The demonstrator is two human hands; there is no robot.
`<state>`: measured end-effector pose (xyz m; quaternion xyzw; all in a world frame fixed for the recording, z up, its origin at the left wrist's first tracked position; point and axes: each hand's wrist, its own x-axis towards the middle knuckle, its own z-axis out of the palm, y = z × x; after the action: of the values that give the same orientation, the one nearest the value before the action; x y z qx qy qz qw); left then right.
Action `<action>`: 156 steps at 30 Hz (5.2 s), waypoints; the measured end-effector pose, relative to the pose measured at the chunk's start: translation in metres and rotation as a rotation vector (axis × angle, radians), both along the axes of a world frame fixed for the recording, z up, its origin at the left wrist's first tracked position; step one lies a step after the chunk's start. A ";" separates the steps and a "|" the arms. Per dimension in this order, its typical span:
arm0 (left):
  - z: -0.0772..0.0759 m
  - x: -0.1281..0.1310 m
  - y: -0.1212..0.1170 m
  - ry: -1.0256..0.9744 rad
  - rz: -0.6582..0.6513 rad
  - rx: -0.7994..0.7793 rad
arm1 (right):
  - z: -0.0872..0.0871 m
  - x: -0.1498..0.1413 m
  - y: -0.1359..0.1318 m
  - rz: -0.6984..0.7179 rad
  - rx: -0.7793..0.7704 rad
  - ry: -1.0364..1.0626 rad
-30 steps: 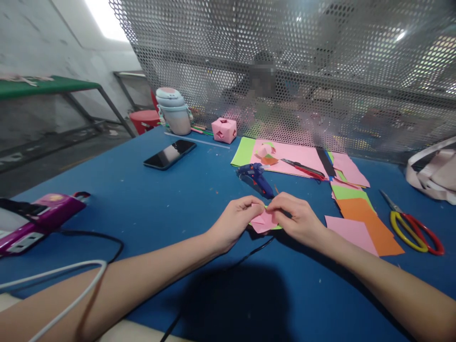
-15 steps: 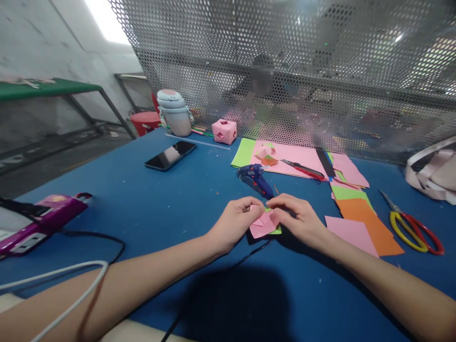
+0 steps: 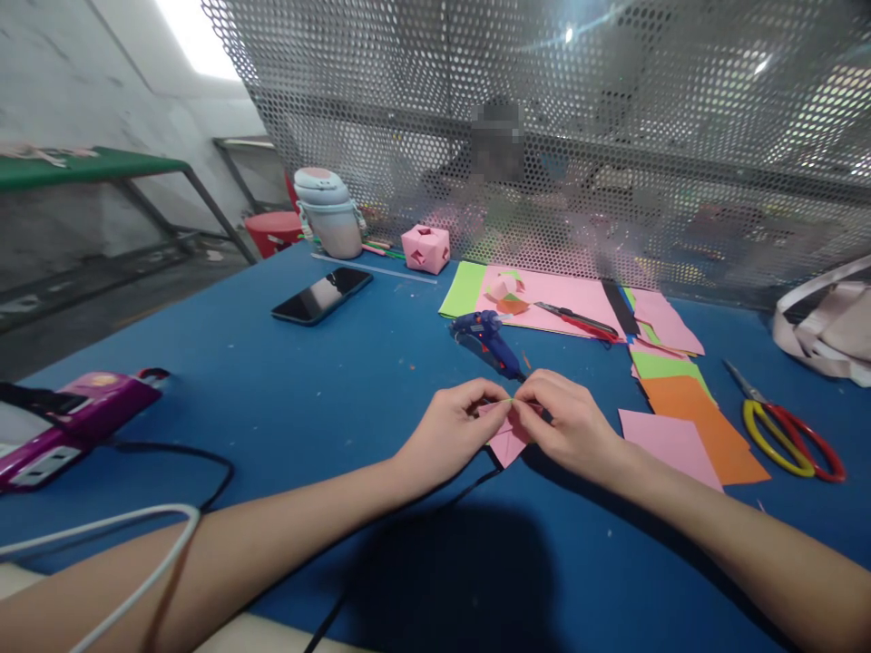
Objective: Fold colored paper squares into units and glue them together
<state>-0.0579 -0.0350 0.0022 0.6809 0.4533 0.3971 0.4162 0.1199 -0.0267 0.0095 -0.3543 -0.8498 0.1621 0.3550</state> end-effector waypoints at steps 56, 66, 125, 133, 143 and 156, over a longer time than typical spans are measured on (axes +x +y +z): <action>-0.006 0.006 -0.001 -0.201 0.094 -0.167 | -0.011 -0.010 -0.004 -0.120 -0.383 0.208; -0.003 0.005 -0.001 -0.159 0.054 -0.175 | -0.014 -0.005 -0.001 -0.183 -0.319 0.283; -0.008 0.007 -0.001 -0.285 0.065 -0.215 | -0.012 -0.002 0.001 -0.131 -0.233 0.241; -0.011 0.006 0.001 -0.246 0.051 -0.199 | -0.014 -0.002 0.004 -0.137 -0.337 0.265; -0.010 0.007 0.000 -0.383 0.068 -0.278 | -0.013 -0.003 0.003 -0.122 -0.296 0.240; -0.006 0.010 -0.003 -0.307 0.032 -0.250 | -0.013 -0.004 0.000 -0.178 -0.295 0.280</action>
<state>-0.0476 -0.0381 -0.0036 0.5480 0.4412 0.4433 0.5554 0.1164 -0.0262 -0.0032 -0.4498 -0.7248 0.3002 0.4269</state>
